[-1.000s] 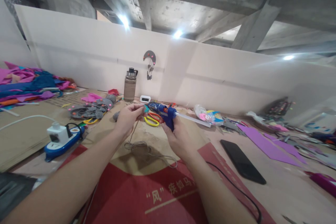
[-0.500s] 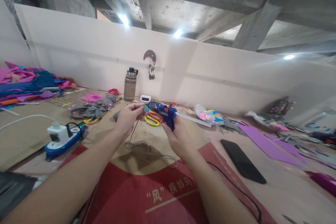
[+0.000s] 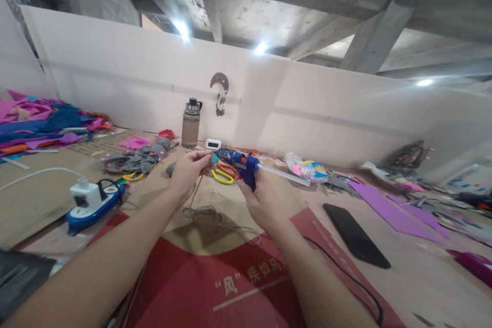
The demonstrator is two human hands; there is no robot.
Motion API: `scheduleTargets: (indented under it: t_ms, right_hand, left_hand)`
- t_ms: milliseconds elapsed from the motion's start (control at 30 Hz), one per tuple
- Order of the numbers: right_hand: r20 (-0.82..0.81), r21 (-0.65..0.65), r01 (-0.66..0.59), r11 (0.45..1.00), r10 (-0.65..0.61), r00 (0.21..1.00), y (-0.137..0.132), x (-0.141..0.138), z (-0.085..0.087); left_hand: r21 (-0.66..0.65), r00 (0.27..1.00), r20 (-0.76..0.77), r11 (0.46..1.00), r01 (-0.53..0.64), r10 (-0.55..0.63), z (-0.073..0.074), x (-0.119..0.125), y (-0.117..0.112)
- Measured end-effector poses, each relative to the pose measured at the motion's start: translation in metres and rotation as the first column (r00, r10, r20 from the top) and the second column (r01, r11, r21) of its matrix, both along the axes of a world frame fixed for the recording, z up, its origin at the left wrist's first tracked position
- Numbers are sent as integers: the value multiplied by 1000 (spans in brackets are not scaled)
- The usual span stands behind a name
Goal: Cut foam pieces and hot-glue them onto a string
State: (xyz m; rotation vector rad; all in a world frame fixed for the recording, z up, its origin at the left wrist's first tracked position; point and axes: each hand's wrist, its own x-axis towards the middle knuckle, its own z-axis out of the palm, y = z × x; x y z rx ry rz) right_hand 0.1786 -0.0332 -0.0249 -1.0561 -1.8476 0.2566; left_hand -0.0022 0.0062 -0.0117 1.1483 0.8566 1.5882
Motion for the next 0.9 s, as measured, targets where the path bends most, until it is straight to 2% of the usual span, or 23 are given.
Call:
scheduleTargets:
  t_ms: [900]
  right_hand:
    - [13,15,14,1000,-14,1000,-2,0,2]
  left_hand:
    - [30,1000,2,1000,9,-9,1,0,-2]
